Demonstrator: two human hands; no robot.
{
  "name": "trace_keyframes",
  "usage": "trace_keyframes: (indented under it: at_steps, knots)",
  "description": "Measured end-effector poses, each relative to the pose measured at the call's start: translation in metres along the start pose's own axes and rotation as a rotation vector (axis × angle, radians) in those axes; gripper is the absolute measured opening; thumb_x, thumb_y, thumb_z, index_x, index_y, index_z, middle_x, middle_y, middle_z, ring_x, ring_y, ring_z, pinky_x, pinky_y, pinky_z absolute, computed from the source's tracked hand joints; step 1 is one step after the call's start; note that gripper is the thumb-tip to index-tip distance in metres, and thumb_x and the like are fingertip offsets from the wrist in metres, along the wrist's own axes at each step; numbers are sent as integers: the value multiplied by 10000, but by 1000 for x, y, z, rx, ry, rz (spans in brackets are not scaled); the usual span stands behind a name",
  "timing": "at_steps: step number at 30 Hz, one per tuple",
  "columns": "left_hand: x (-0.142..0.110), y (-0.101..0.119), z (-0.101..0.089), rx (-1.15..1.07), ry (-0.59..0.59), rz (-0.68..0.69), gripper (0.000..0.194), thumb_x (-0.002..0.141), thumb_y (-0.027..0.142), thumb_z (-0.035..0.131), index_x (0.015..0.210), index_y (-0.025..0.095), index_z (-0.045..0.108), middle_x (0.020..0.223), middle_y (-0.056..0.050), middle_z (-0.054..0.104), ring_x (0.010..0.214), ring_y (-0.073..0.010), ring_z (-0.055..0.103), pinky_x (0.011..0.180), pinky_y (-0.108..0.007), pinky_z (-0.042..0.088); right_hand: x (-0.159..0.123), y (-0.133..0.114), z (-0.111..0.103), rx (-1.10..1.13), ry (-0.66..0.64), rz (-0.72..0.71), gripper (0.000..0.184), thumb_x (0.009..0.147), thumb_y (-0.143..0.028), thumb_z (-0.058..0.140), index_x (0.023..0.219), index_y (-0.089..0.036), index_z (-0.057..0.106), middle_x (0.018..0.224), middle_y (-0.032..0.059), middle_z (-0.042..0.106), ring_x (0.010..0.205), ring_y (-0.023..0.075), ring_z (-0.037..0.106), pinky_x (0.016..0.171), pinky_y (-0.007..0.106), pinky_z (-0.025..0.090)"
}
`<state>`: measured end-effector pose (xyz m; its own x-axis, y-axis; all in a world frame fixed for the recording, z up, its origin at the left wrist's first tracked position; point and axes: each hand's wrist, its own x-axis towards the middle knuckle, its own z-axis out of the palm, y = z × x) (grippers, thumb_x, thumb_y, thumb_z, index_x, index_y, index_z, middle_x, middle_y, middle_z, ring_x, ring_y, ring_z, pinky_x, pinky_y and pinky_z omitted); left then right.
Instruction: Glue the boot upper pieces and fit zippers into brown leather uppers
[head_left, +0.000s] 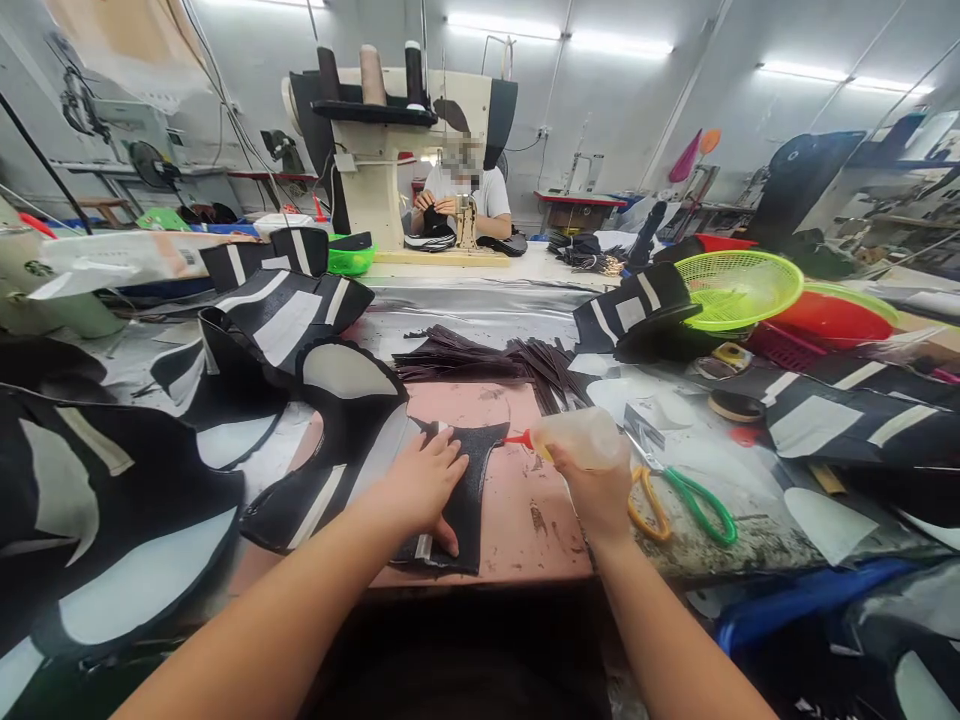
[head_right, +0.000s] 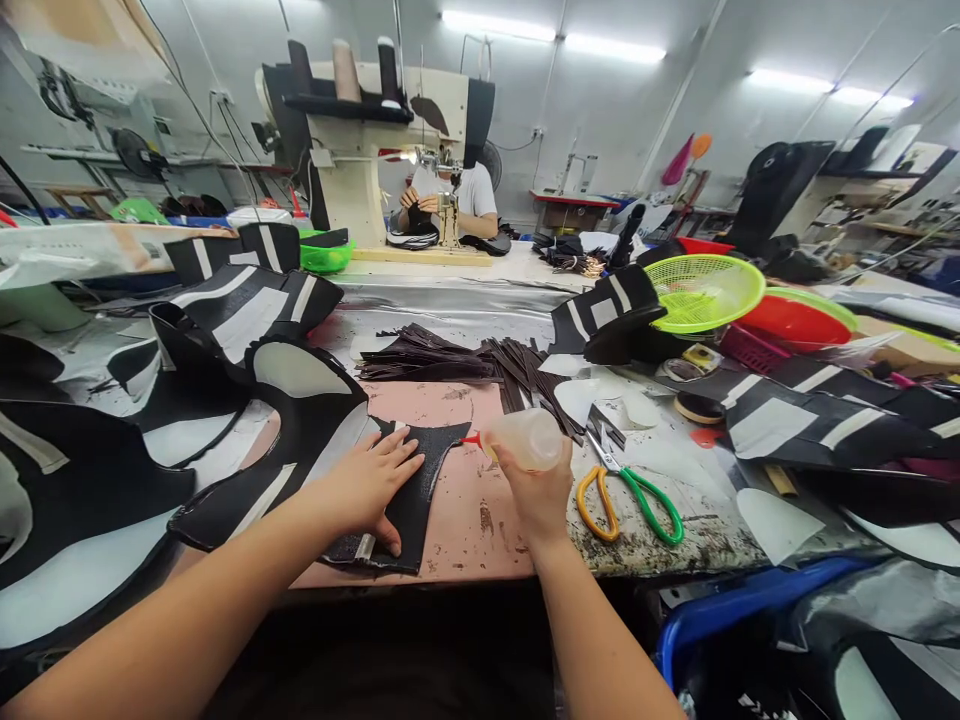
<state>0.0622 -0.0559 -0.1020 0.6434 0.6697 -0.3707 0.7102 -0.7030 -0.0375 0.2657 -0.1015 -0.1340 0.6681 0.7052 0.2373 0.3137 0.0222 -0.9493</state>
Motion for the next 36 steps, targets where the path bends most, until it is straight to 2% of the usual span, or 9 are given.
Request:
trace_keyframes:
  at_steps: [6,11,16,22,26,31,36]
  knots:
    - [0,-1,2,-17,14,18,1121,410,622,737,1325,101,349,1404,-208,265,1331,-348,129,1059,-506,153,-5,9,8,44,-42,34,621,476,-502,748,925,-182,464,849,65,600,754,238,582,621,352,483]
    - [-1,1,-1,6,-25,8,1125,445,626,722,1344,93,307,1419,-198,226,1341,-328,102,1066,-496,139,-7,14,8,104,-109,20,594,502,-479,749,932,-175,473,844,64,605,725,227,587,564,342,502]
    - [-2,2,-2,7,-18,8,1080,482,615,712,1341,93,315,1416,-190,249,1340,-324,112,1065,-491,148,-13,5,-3,117,-178,52,570,517,-451,760,926,-179,472,845,35,586,754,228,580,564,357,514]
    - [-1,3,-1,-11,6,21,1114,422,642,721,1322,102,348,1402,-192,289,1333,-331,137,1059,-468,177,-23,1,-16,102,-221,54,581,492,-445,774,920,-169,494,827,41,585,731,231,579,600,385,516]
    - [-1,4,-2,19,-15,27,1080,485,641,691,1336,90,317,1416,-185,260,1341,-318,106,1064,-484,150,-29,3,-24,110,-265,57,562,488,-463,770,886,-154,519,815,62,601,735,245,592,627,393,519]
    - [1,5,-2,45,-43,25,1032,541,621,659,1348,91,294,1429,-172,233,1345,-307,89,1067,-482,141,-39,4,-38,-1,-276,4,515,479,-456,770,831,-153,549,777,60,620,747,253,605,642,375,522]
    - [2,4,2,40,-10,27,1012,552,607,653,1350,97,294,1433,-158,232,1347,-303,86,1062,-483,154,-50,5,-50,6,-304,-19,465,499,-438,763,806,-163,548,748,42,620,693,230,612,622,353,531]
